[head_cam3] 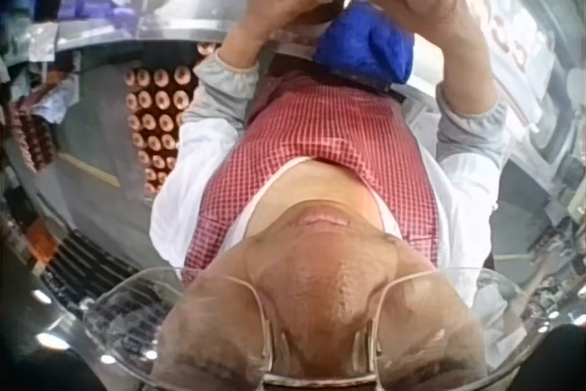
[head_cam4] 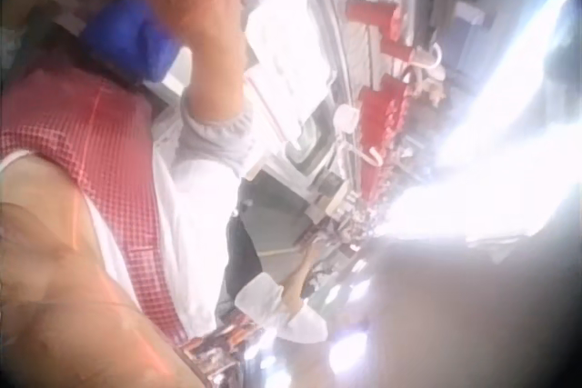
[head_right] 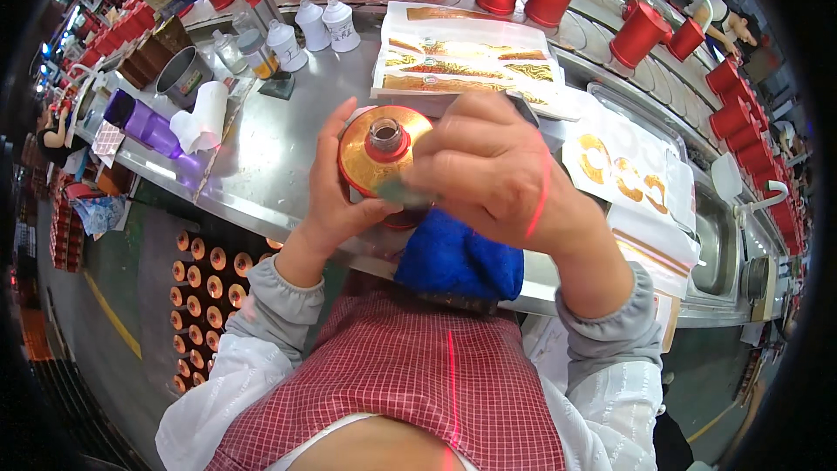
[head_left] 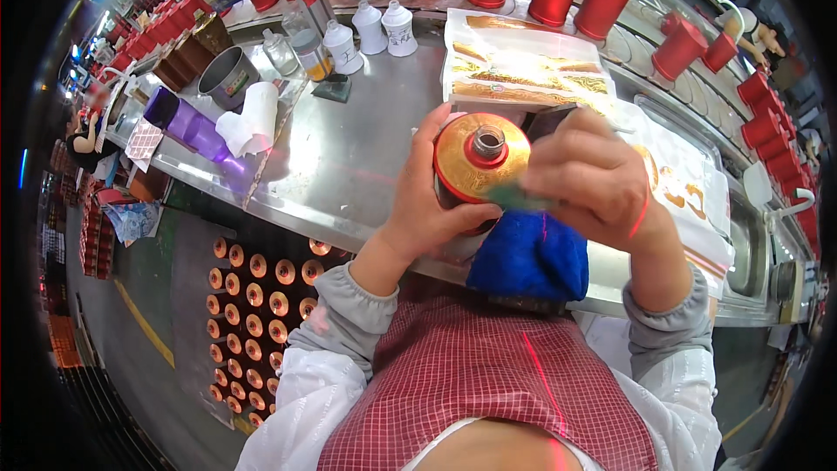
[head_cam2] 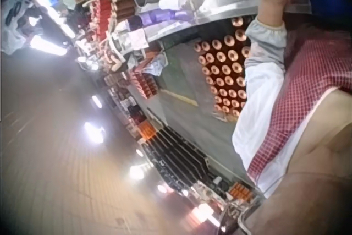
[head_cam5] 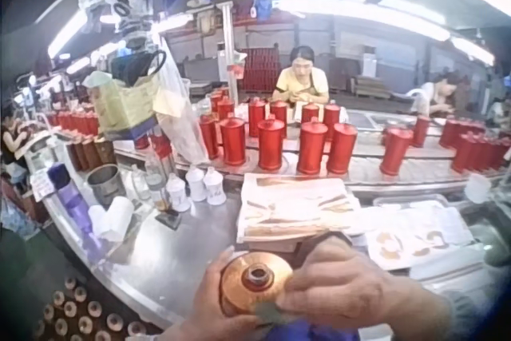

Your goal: The person applies gold decorative stickers to red cylindrical containers. They use a green scraper tool to smooth the stickers onto the curved surface and a wooden stick to press down the edges. The person handles multiple containers, applying stickers to the sides and the top lids, then places the finished items on a nearby tray.

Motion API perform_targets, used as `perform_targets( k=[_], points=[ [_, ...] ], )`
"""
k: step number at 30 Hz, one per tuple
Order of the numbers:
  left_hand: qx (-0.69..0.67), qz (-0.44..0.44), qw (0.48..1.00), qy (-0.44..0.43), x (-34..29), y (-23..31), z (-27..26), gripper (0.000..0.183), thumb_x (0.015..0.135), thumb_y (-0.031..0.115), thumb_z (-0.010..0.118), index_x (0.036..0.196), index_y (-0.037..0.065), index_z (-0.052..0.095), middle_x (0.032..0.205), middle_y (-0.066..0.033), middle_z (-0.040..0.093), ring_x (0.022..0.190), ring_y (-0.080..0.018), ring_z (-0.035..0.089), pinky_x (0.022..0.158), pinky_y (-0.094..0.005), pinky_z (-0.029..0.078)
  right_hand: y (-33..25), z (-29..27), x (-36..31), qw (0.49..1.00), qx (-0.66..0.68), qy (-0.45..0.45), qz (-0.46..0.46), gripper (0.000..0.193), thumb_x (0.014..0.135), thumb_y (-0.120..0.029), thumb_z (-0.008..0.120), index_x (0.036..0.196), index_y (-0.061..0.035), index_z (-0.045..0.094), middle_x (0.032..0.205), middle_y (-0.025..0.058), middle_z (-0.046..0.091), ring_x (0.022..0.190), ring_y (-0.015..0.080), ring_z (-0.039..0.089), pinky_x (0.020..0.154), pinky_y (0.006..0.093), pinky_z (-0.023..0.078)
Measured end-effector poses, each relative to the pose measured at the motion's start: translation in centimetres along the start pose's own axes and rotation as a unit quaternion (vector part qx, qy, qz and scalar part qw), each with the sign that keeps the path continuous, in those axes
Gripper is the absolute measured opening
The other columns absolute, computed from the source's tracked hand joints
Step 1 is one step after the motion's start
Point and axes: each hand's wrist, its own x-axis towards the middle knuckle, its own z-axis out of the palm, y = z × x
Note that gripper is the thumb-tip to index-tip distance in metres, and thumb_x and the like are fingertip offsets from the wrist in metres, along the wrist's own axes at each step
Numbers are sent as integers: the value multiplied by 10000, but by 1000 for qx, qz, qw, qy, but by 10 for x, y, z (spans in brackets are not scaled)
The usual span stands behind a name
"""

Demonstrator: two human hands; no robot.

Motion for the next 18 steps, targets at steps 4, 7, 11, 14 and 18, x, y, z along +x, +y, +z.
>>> perform_targets(
  k=[4, 7, 11, 14, 18],
  points=[
    [-38, -5, 999, -9, 4, -3, -4, 1146, 622, 365, 890, 1465, 7, 201, 1338, -181, 455, 1234, -296, 493, 1040, -398, 395, 2, 15, -9, 999, 3, 47, 10, 297, 619, -68, 755, 905, -82, 678, 906, 46, 631, 816, 263, 568, 750, 376, 461],
    [-77, -18, 997, -13, -3, -9, 0, 1172, 616, 379, 896, 1473, 14, 184, 1357, -180, 438, 1244, -286, 485, 1045, -397, 392, -5, 13, -15, 994, 67, 80, 37, 285, 646, -96, 775, 915, -83, 683, 882, 56, 636, 781, 261, 579, 731, 367, 466],
    [-101, -31, 993, -50, 3, -3, -5, 1204, 654, 419, 873, 1491, 23, 103, 1385, -182, 403, 1252, -281, 474, 1058, -402, 383, -10, 10, -21, 976, 144, 63, 149, 224, 754, -160, 790, 922, -67, 674, 818, 76, 649, 764, 210, 625, 673, 335, 485],
    [-190, -13, 982, -1, 1, 17, 9, 1202, 709, 441, 833, 1495, 22, 26, 1381, -198, 389, 1260, -287, 463, 1064, -406, 377, -4, 29, -20, 883, 261, 179, 347, 319, 862, -219, 707, 1075, -4, 604, 907, 78, 679, 807, 111, 625, 678, 269, 490],
    [-155, -48, 986, 48, 4, 19, 21, 1085, 775, 390, 783, 1473, -6, 54, 1342, -218, 412, 1215, -277, 505, 1023, -383, 423, 22, 41, -25, 842, 224, 328, 364, 367, 890, -211, 679, 1174, -6, 573, 984, 85, 667, 923, 125, 618, 809, 292, 504]
  ],
)
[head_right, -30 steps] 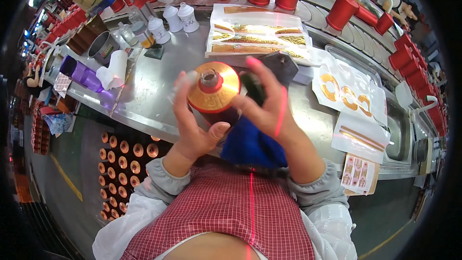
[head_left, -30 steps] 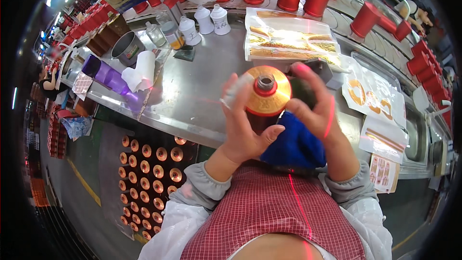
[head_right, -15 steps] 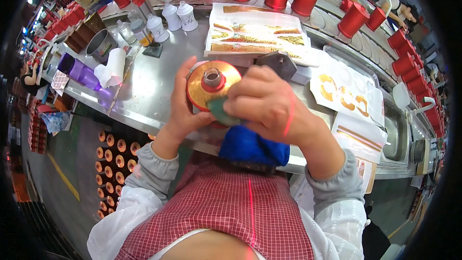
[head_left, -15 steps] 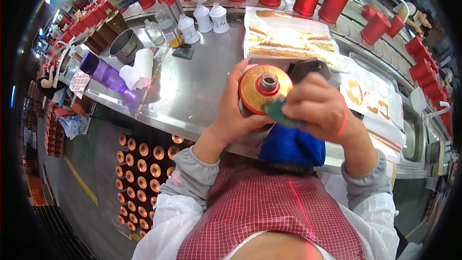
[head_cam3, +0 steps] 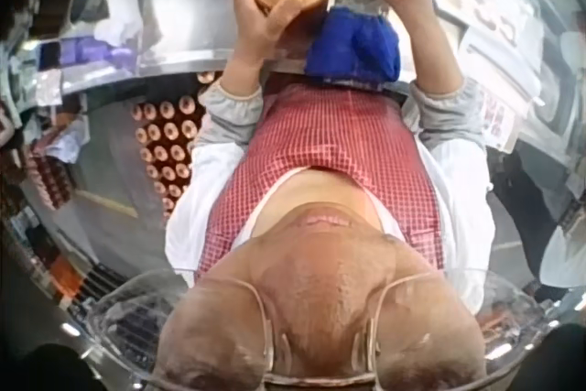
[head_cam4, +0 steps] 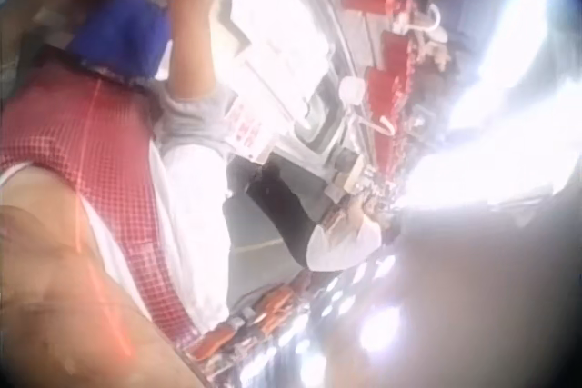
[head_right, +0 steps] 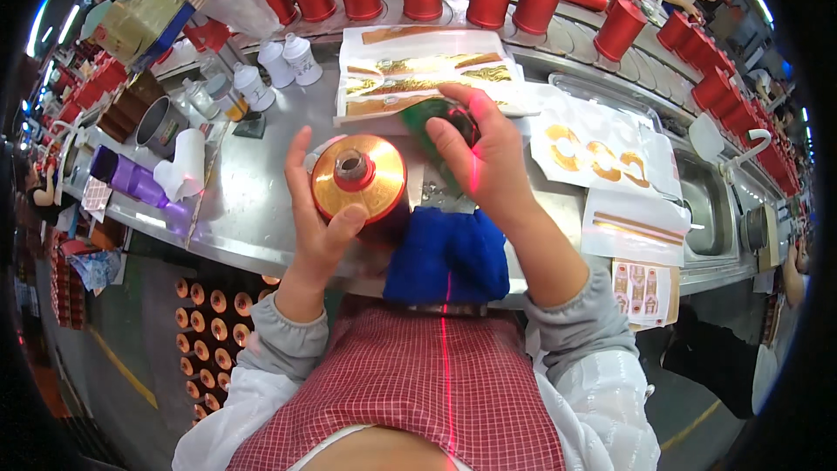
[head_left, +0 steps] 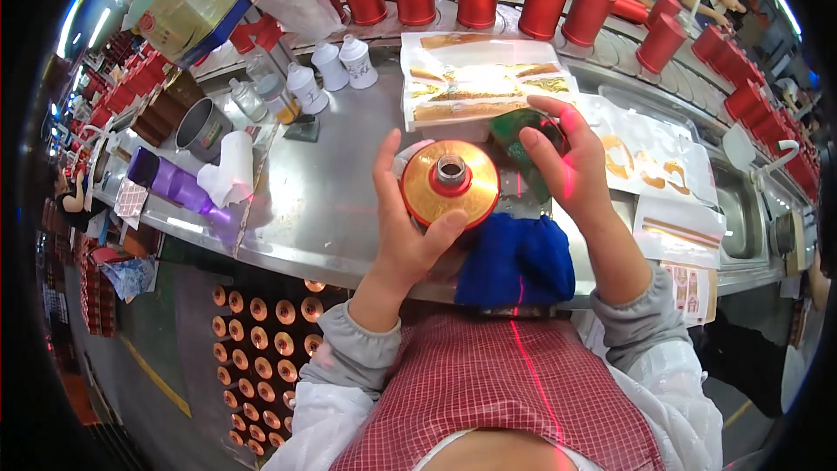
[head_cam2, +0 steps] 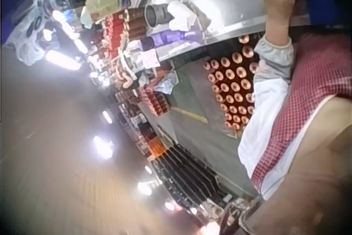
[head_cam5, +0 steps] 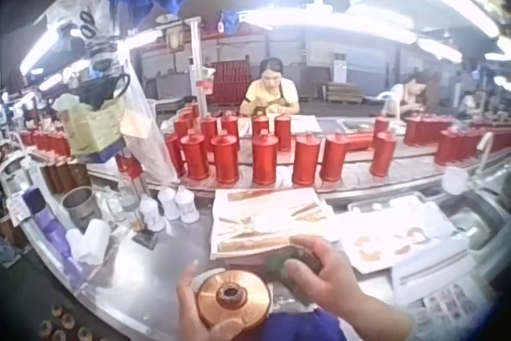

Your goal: The person applies gold decorative stickers to red cylindrical containers. They use a green scraper tool to smooth the stickers onto the curved surface and a wooden stick to press down the edges. The person handles multiple containers, applying stickers to the sides and the top lids, then places the finished items on a nearby tray.

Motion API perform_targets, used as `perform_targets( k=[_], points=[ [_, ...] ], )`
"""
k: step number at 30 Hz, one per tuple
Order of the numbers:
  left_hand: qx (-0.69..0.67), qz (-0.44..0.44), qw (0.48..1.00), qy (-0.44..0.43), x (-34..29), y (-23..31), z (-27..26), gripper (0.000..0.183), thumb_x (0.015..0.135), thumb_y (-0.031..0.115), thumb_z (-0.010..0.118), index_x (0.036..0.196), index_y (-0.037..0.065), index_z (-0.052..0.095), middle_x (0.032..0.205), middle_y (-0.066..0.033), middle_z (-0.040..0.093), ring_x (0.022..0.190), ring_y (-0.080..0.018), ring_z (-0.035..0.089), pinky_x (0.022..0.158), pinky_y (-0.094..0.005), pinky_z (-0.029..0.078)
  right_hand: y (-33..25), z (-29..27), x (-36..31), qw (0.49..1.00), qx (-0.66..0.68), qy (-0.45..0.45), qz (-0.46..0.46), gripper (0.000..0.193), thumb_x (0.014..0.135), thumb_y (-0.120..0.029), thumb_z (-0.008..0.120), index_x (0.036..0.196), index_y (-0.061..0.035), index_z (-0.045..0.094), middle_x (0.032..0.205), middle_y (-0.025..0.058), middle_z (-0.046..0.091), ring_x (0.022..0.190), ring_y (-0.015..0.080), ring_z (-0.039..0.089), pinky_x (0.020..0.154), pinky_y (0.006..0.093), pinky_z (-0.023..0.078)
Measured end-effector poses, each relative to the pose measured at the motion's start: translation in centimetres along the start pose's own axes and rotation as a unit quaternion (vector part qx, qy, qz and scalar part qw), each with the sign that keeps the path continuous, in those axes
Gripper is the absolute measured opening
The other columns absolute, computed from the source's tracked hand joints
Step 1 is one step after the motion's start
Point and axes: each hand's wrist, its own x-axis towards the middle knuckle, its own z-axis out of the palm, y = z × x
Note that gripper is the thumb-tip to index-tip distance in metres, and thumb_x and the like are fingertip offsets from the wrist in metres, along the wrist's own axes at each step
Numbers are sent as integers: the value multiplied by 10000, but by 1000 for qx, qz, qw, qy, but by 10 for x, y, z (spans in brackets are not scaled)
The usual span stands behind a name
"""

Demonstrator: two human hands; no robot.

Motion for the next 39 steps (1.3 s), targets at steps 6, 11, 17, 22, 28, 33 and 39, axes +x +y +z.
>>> perform_targets(
  k=[6, 11, 17, 22, 28, 33, 39],
  points=[
    [-25, -13, 1000, -10, -2, -5, -3, 954, 780, 332, 776, 1441, -7, 176, 1337, -178, 423, 1210, -254, 501, 1018, -364, 428, 0, 13, 9, 999, 32, -25, -19, 371, 873, -154, 667, 1197, -5, 566, 1046, 133, 685, 976, 163, 641, 848, 311, 504],
    [-39, -39, 998, -7, -4, -6, -2, 895, 764, 364, 775, 1397, 1, 257, 1332, -160, 425, 1213, -241, 488, 1022, -357, 424, -3, 14, 17, 997, -48, -49, -26, 365, 865, -142, 673, 1190, -6, 575, 1019, 124, 691, 944, 165, 646, 836, 314, 511],
    [11, -51, 999, -7, -2, 0, 1, 855, 761, 445, 684, 1386, -12, 320, 1288, -140, 478, 1192, -232, 504, 1017, -353, 419, -4, 13, 25, 996, -66, -61, -23, 341, 860, -135, 675, 1167, -9, 595, 1015, 120, 686, 929, 171, 648, 829, 306, 511],
    [-23, -64, 998, -12, 0, -3, -1, 888, 743, 462, 696, 1394, -13, 322, 1300, -149, 470, 1207, -257, 506, 1021, -374, 419, 8, 18, 27, 982, -143, 12, -123, 361, 786, -194, 712, 1099, -29, 642, 876, 183, 682, 849, 289, 685, 790, 343, 524],
    [-21, -57, 998, -11, -1, -7, -1, 955, 722, 537, 708, 1392, -26, 324, 1296, -153, 471, 1190, -262, 508, 1007, -379, 425, 10, 15, 27, 981, -157, 2, -111, 377, 759, -186, 730, 1097, -37, 651, 923, 202, 674, 892, 327, 668, 827, 362, 512],
    [-23, -67, 997, -15, 0, -8, -1, 982, 722, 560, 707, 1408, -24, 314, 1312, -154, 457, 1200, -264, 501, 1011, -383, 427, 20, 20, 29, 985, -59, -29, -160, 434, 759, -193, 736, 1134, -6, 624, 957, 206, 676, 918, 337, 663, 836, 369, 508],
    [-18, -69, 997, -34, 2, -13, -10, 989, 743, 593, 658, 1422, -29, 299, 1336, -167, 441, 1215, -270, 495, 1017, -389, 416, 5, 20, 26, 991, -102, -25, -78, 414, 788, -198, 720, 1127, 10, 603, 949, 186, 684, 914, 266, 673, 819, 353, 515]
  ],
)
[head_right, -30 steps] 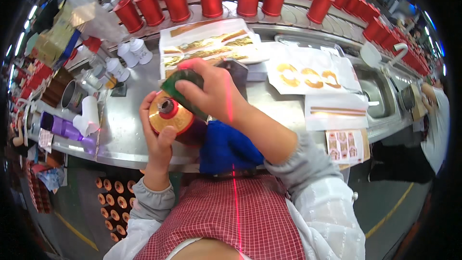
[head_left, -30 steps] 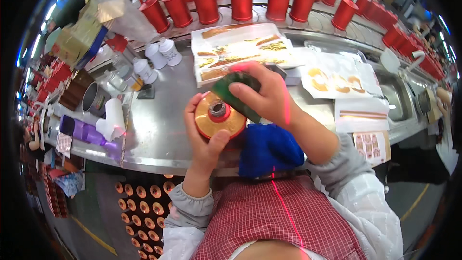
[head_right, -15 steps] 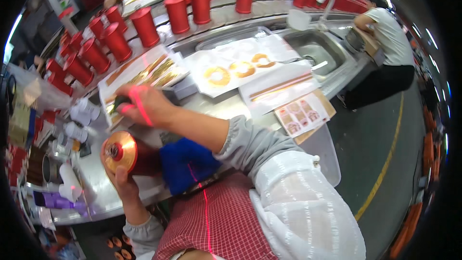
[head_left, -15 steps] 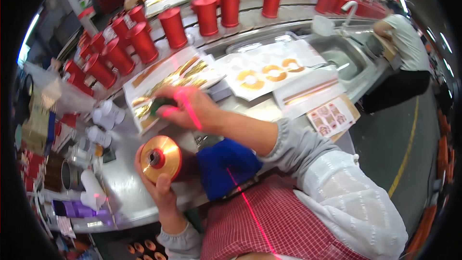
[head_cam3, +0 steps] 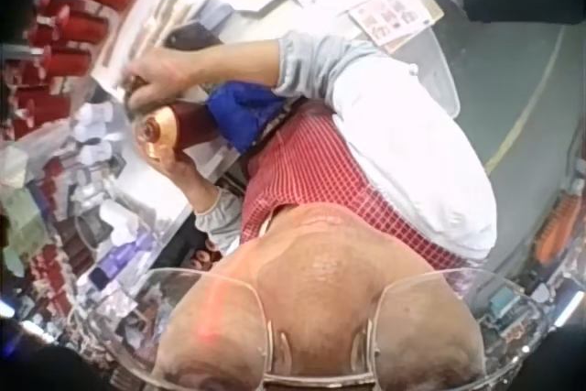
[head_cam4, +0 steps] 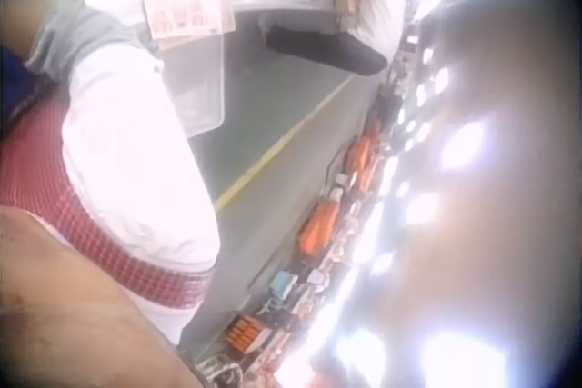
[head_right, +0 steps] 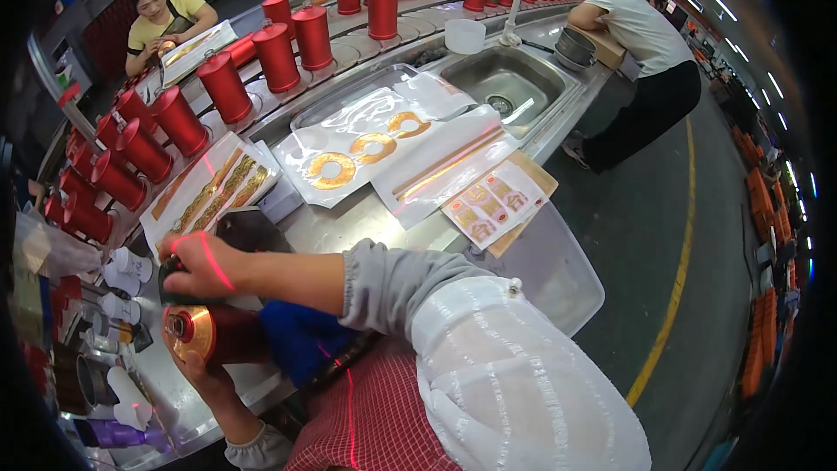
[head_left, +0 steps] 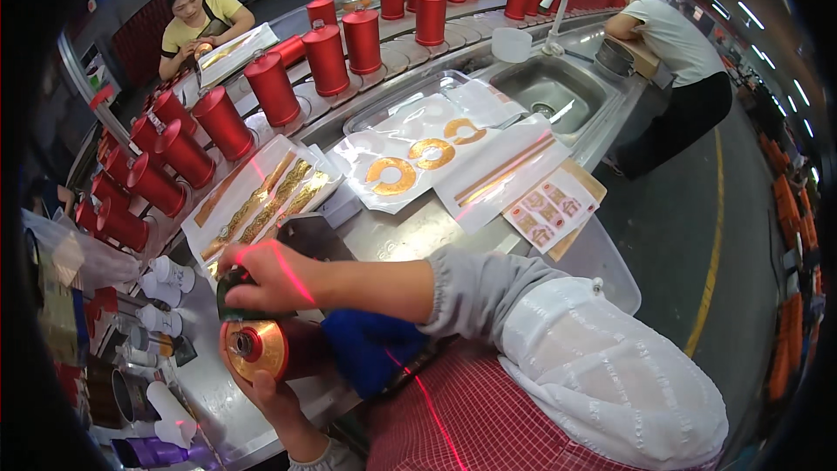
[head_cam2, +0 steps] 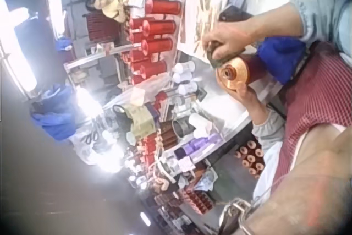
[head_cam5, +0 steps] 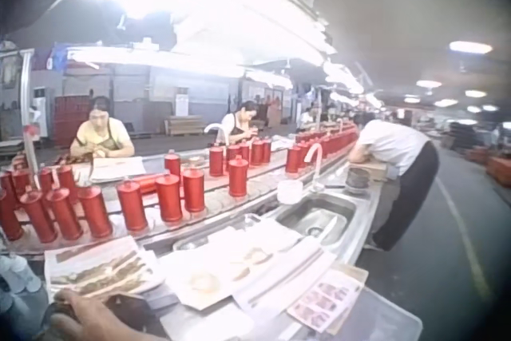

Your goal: The person applies gold decorative stickers to red cylindrical containers. They use a green scraper tool to smooth the stickers onto the curved surface and a wooden stick to press down the edges. The person handles multiple containers, applying stickers to the sides and the top lids, then places the finished items on a nearby tray.

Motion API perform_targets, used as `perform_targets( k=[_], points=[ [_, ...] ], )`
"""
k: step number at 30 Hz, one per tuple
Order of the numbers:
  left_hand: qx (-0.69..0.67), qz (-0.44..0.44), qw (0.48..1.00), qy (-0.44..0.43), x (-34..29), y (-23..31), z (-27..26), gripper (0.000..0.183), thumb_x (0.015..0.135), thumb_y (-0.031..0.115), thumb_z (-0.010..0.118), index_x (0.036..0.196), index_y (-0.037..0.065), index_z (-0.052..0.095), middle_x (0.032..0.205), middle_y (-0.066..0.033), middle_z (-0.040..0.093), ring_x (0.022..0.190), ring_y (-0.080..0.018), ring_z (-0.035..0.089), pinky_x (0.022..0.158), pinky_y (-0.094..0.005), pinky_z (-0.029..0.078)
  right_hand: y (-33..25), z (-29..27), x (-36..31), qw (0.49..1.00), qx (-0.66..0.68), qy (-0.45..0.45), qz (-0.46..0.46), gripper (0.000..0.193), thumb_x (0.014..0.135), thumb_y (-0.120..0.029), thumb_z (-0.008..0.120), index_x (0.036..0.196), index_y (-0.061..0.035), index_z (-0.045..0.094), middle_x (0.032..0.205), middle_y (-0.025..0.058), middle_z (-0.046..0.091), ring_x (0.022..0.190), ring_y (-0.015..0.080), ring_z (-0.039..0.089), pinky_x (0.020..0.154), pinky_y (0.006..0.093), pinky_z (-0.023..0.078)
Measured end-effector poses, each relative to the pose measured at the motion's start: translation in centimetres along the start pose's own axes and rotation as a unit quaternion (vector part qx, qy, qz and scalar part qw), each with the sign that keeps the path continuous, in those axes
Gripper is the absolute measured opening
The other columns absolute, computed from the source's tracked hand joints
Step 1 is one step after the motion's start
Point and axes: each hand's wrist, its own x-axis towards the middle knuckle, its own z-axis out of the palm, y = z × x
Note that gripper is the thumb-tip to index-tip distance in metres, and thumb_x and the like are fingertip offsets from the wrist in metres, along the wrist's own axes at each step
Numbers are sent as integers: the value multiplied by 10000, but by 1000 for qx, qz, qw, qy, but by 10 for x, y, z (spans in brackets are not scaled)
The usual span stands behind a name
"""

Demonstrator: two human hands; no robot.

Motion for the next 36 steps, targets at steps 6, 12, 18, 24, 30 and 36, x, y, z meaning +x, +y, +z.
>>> perform_targets(
  k=[6, 12, 18, 24, 30, 36],
  points=[
    [93, 89, 990, 59, -7, 8, 7, 941, 796, 578, 614, 1435, -30, 287, 1396, -179, 386, 1269, -289, 450, 1046, -398, 385, 5, 3, -2, 994, 107, 7, -33, 385, 801, -196, 728, 1117, -7, 615, 906, 179, 674, 874, 247, 679, 794, 338, 515],
    [85, 68, 993, 45, -8, 6, 17, 767, 872, 404, 571, 1437, -27, 283, 1392, -197, 396, 1276, -301, 443, 1077, -403, 353, 8, 4, 2, 998, 42, 21, -38, 364, 786, -182, 699, 1114, -38, 634, 857, 179, 678, 864, 306, 676, 791, 345, 519],
    [31, 42, 998, 45, -6, 8, 18, 791, 797, 360, 601, 1422, -21, 301, 1346, -175, 430, 1227, -283, 479, 1038, -384, 399, 8, 3, 7, 996, 80, 25, -34, 335, 768, -193, 665, 1061, -33, 628, 879, 231, 662, 855, 398, 649, 775, 430, 522],
    [16, 35, 998, 43, -4, 8, 17, 847, 770, 388, 630, 1427, -24, 291, 1336, -169, 446, 1227, -278, 488, 1043, -382, 395, 1, -2, 7, 998, 55, 12, -26, 341, 790, -174, 670, 1106, -51, 632, 926, 213, 674, 876, 353, 663, 771, 409, 530],
    [-35, 8, 999, 38, -2, 12, 13, 841, 717, 295, 727, 1395, -9, 333, 1291, -146, 470, 1183, -245, 512, 1008, -355, 432, 7, -2, 8, 994, 7, -72, -80, 366, 842, -179, 698, 1162, -16, 630, 978, 93, 700, 864, 122, 648, 810, 300, 518],
    [-9, 11, 1000, -2, 0, 14, 6, 816, 740, 272, 743, 1384, -17, 336, 1266, -143, 497, 1166, -217, 523, 1008, -342, 417, -6, -3, 5, 981, 173, -62, 70, 300, 874, -124, 677, 1139, 8, 624, 1046, 101, 692, 916, 149, 660, 773, 293, 534]
  ],
)
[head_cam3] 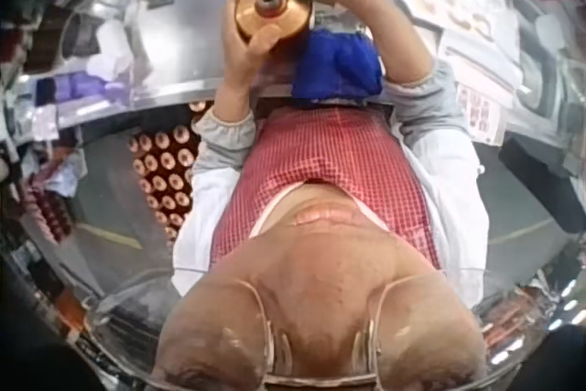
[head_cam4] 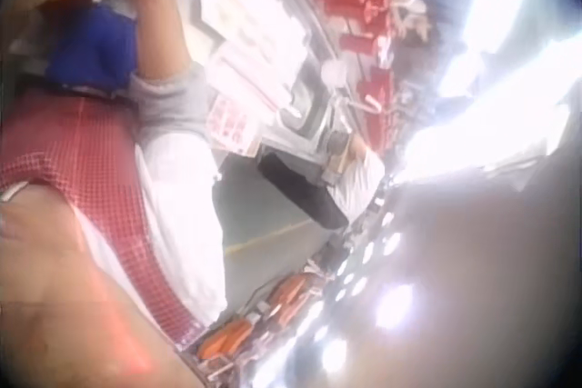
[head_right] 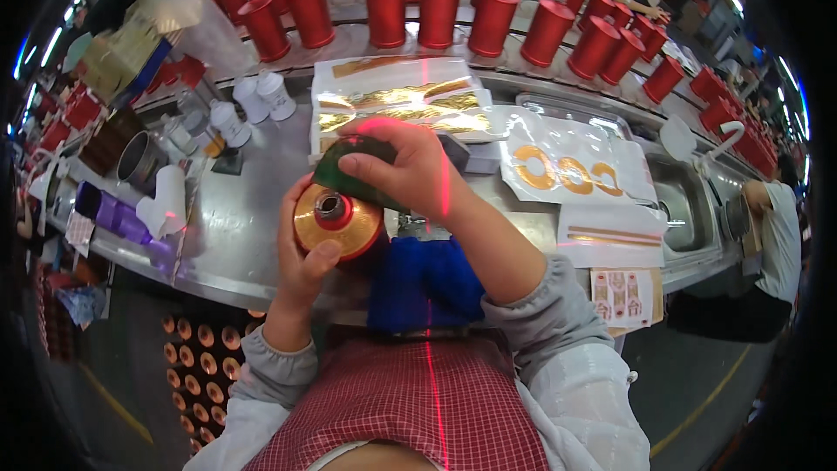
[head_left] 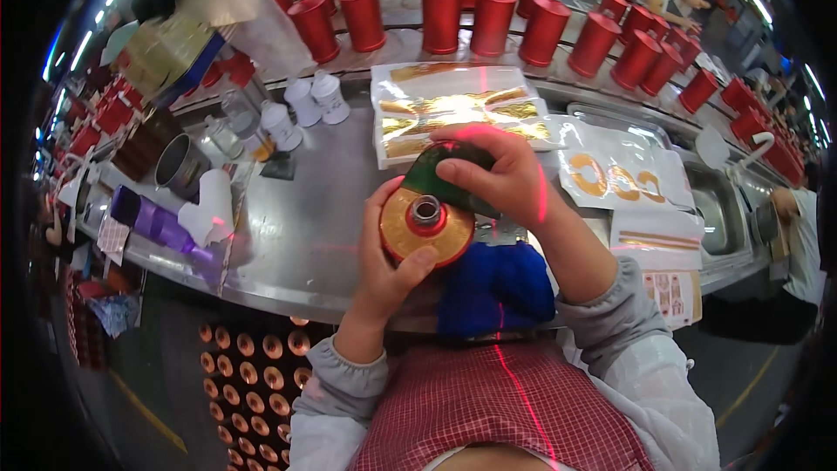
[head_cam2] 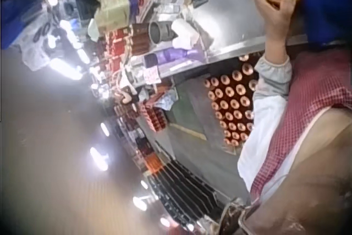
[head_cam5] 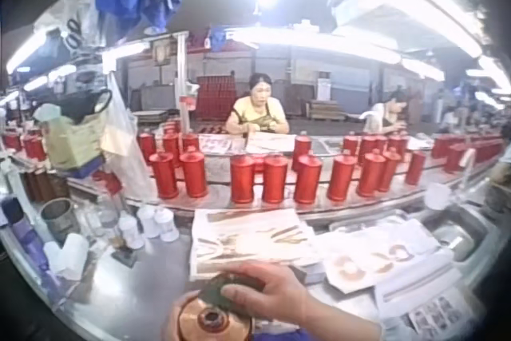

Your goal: The person applies gold decorative stickers to red cylindrical containers. They use a green scraper tool to smooth the stickers onto the curved surface and a wooden stick to press down the edges. The person handles multiple containers, applying stickers to the sides and the top lids, then places the finished items on a nearby tray.

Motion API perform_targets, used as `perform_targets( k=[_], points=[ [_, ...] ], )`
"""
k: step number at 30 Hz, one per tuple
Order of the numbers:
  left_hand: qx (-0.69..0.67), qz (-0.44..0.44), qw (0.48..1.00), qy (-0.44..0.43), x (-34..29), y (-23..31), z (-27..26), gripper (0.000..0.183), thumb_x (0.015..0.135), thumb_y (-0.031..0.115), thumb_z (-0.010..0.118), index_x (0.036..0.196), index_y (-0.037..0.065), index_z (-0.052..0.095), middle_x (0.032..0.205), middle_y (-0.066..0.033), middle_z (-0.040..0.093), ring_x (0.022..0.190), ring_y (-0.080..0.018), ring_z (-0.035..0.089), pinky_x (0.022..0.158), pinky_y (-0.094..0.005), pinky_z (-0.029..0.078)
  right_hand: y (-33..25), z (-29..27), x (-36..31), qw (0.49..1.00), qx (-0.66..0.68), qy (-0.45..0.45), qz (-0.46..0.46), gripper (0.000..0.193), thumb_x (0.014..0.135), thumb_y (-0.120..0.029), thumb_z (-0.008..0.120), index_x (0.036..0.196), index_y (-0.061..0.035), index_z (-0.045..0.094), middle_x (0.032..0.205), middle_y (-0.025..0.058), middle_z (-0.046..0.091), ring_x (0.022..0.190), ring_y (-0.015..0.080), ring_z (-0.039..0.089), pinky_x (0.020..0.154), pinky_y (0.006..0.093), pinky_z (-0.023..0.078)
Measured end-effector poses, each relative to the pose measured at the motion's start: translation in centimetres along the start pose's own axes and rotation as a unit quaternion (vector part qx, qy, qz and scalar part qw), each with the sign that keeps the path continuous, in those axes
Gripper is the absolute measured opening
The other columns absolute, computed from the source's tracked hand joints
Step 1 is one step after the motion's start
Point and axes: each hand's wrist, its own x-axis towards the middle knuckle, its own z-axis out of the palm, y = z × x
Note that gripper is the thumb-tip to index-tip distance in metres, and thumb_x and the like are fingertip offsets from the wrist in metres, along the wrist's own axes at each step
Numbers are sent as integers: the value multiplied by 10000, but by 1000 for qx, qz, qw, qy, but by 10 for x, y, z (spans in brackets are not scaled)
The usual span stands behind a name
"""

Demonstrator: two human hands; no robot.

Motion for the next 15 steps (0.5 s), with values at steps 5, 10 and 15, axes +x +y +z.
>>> perform_targets(
  k=[5, 10, 15],
  points=[
    [-11, 14, 1000, -17, -1, -3, -6, 805, 752, 276, 741, 1381, -18, 334, 1258, -142, 507, 1164, -207, 523, 1004, -338, 416, -2, 1, 6, 993, -111, 49, -9, 318, 852, -129, 696, 1139, -4, 640, 947, 82, 701, 882, 108, 629, 795, 266, 509],
    [-21, 4, 999, -30, 0, 2, -8, 818, 750, 267, 756, 1391, -9, 329, 1261, -136, 511, 1170, -201, 519, 1010, -336, 413, -6, -1, 12, 984, -167, 45, -34, 319, 862, -129, 699, 1154, -13, 640, 942, 62, 689, 854, 97, 616, 776, 275, 515],
    [-28, -4, 999, -43, 5, -2, -10, 813, 744, 244, 759, 1393, 1, 334, 1268, -131, 503, 1183, -199, 508, 1015, -332, 406, 3, -5, 14, 937, -329, 70, -98, 320, 857, -128, 706, 1148, -14, 639, 956, 66, 694, 850, 114, 626, 749, 270, 515]
  ],
)
